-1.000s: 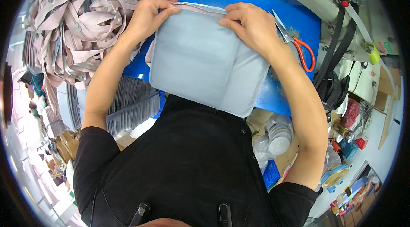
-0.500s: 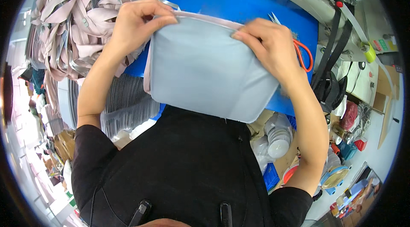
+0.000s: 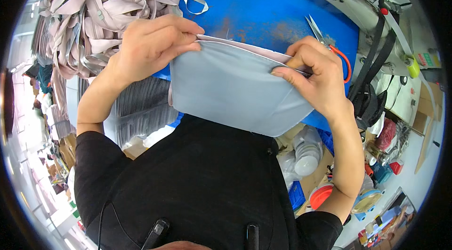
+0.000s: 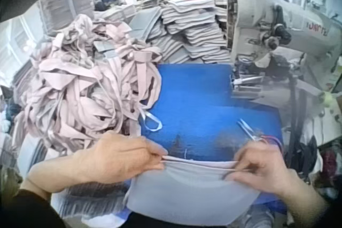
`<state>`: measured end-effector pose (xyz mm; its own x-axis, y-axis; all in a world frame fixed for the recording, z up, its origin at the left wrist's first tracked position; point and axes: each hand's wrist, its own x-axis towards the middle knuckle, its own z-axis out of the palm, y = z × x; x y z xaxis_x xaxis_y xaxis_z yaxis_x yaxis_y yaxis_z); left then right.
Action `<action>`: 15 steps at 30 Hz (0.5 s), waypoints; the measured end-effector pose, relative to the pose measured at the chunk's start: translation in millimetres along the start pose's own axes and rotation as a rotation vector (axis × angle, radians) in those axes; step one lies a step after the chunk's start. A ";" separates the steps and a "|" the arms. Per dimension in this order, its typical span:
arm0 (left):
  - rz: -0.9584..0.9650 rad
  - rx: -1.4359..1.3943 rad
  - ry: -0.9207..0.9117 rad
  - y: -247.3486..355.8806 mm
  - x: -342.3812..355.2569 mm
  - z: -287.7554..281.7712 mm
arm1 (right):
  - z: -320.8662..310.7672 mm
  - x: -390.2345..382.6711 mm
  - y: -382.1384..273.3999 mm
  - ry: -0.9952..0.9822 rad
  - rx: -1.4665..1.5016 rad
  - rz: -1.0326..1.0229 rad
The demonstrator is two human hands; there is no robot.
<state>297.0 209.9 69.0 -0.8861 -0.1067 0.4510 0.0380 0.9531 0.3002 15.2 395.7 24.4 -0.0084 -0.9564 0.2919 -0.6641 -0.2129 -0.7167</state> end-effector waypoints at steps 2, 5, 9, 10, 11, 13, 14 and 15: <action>-0.074 -0.036 -0.037 0.4 2.7 -2.9 | -1.3 0.8 -0.4 -0.006 0.022 0.044; -0.161 -0.099 -0.018 -0.6 0.9 0.2 | 0.8 2.0 0.3 0.009 0.005 0.011; -0.209 -0.134 -0.035 0.4 0.8 -0.7 | 0.9 2.4 0.2 -0.013 0.007 0.063; -0.205 -0.137 -0.034 0.0 1.1 -0.6 | 0.6 2.6 0.1 -0.013 0.005 0.069; -0.201 -0.141 -0.033 -0.4 1.3 -0.5 | 0.4 2.7 -0.1 -0.014 0.004 0.076; -0.217 -0.152 -0.035 0.6 0.6 -0.4 | 0.6 2.6 -1.0 -0.019 0.033 0.111; -0.226 -0.158 -0.036 1.0 0.3 -0.3 | 0.8 2.5 -1.6 -0.022 0.047 0.130; -0.226 -0.157 -0.039 0.9 0.1 0.0 | 1.0 2.5 -2.5 -0.019 0.045 0.136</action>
<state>296.9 210.7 69.4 -0.8972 -0.2982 0.3256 -0.0949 0.8505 0.5174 17.7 393.6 26.3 -0.0817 -0.9805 0.1786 -0.6236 -0.0895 -0.7766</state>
